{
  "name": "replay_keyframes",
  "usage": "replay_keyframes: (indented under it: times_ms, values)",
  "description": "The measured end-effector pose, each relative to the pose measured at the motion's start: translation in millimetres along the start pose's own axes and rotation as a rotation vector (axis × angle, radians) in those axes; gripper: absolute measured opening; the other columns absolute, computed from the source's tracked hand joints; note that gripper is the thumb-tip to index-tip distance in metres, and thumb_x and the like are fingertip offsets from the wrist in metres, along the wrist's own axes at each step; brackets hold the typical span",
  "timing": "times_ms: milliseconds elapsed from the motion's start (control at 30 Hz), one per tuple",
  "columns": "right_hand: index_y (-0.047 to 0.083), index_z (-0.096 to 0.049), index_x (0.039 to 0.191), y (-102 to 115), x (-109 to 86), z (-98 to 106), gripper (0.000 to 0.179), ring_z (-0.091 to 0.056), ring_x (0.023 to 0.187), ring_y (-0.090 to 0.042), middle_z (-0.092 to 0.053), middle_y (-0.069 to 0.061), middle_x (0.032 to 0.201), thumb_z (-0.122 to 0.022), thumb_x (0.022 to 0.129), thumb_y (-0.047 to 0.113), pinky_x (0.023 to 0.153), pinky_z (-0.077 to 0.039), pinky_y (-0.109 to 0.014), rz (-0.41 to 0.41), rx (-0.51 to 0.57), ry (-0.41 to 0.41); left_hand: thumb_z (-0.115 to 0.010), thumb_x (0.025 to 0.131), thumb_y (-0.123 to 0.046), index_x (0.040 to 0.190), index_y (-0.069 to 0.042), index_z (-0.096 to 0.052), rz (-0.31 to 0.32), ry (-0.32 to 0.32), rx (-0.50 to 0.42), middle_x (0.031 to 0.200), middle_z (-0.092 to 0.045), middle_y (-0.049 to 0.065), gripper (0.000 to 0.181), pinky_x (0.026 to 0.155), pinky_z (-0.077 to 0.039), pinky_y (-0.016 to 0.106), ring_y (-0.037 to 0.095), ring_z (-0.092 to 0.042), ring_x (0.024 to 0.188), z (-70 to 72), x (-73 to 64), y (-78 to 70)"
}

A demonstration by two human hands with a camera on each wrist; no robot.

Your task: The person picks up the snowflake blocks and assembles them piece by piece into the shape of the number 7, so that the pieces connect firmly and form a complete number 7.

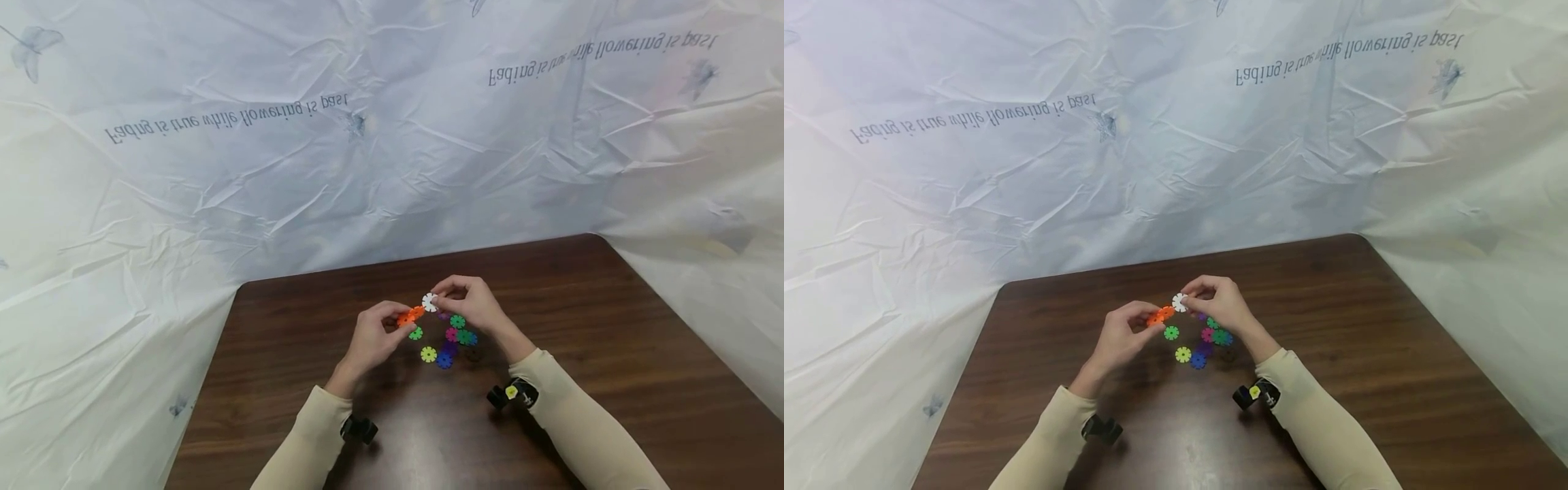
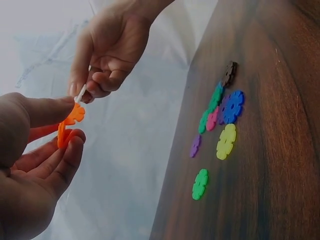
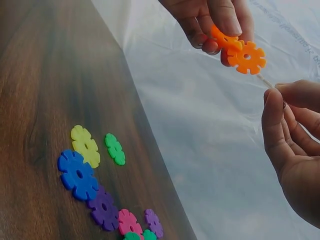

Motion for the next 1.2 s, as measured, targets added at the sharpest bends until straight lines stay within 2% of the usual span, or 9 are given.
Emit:
replay_keyframes:
  times_ms: [233, 433, 500, 833, 1100, 1200]
  values:
    - [-0.004, -0.068, 0.105, 2.5, -0.1, -2.0, 0.018, -0.070, 0.070, -0.023, -0.067, -0.024, 0.089, -0.068, 0.091, 0.007, 0.064, -0.059, -0.037, 0.019, -0.002, 0.007, -0.081, 0.080, -0.012, 0.102, -0.007, -0.073, 0.002, -0.029, -0.001, 0.098, -0.070, 0.005, 0.024, 0.072, -0.058, 0.035, 0.015, -0.067, 0.078, 0.8, -0.1, 1.2]
    - [-0.001, -0.069, 0.103, 2.5, -1.5, -5.8, 0.017, -0.066, 0.078, -0.049, -0.068, -0.018, 0.086, -0.069, 0.091, 0.010, 0.064, -0.058, -0.040, 0.030, -0.002, 0.013, -0.080, 0.080, -0.012, 0.101, -0.009, -0.073, -0.003, -0.034, -0.009, 0.098, -0.069, 0.003, 0.022, 0.073, -0.057, 0.028, 0.013, -0.067, 0.082, -0.9, -0.9, 0.4]
    - [0.000, -0.069, 0.103, 1.3, -1.8, -6.4, 0.016, -0.065, 0.078, -0.051, -0.068, -0.016, 0.086, -0.069, 0.090, 0.010, 0.065, -0.058, -0.042, 0.028, 0.011, 0.006, -0.081, 0.079, -0.010, 0.100, -0.008, -0.073, -0.007, -0.034, -0.011, 0.098, -0.068, 0.003, 0.022, 0.075, -0.057, 0.027, 0.013, -0.067, 0.083, -1.5, -1.2, -0.1]
    - [-0.002, -0.069, 0.103, -3.3, -1.8, -11.3, 0.018, -0.069, 0.070, -0.026, -0.067, -0.019, 0.087, -0.069, 0.090, 0.010, 0.066, -0.059, -0.038, 0.026, 0.035, 0.005, -0.082, 0.075, -0.003, 0.098, -0.006, -0.072, -0.003, -0.041, -0.024, 0.096, -0.070, 0.006, 0.026, 0.073, -0.057, 0.024, 0.015, -0.069, 0.082, -2.1, -3.4, 1.3]
    - [-0.004, -0.068, 0.102, -3.6, -2.0, -12.7, 0.018, -0.068, 0.067, -0.023, -0.068, -0.014, 0.086, -0.069, 0.091, 0.009, 0.064, -0.058, -0.039, 0.052, 0.050, 0.018, -0.080, 0.078, -0.003, 0.098, -0.006, -0.073, -0.010, -0.040, -0.048, 0.094, -0.073, 0.007, 0.021, 0.068, -0.056, 0.021, 0.014, -0.071, 0.079, -2.9, -1.7, 3.1]
    - [-0.005, -0.068, 0.101, -1.7, -2.9, -15.7, 0.017, -0.068, 0.066, -0.022, -0.069, -0.015, 0.087, -0.069, 0.091, 0.009, 0.062, -0.057, -0.039, 0.067, 0.058, 0.031, -0.080, 0.078, -0.001, 0.093, -0.006, -0.075, -0.013, -0.064, -0.054, 0.090, -0.073, 0.007, 0.017, 0.064, -0.056, 0.022, 0.013, -0.070, 0.074, -1.6, -0.7, 3.6]
Point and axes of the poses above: each hand's wrist, its own x-axis towards the middle knuckle, its own z-axis out of the back of the hand, y = z × x, the point moved 9 cm from there along x, towards the middle knuckle
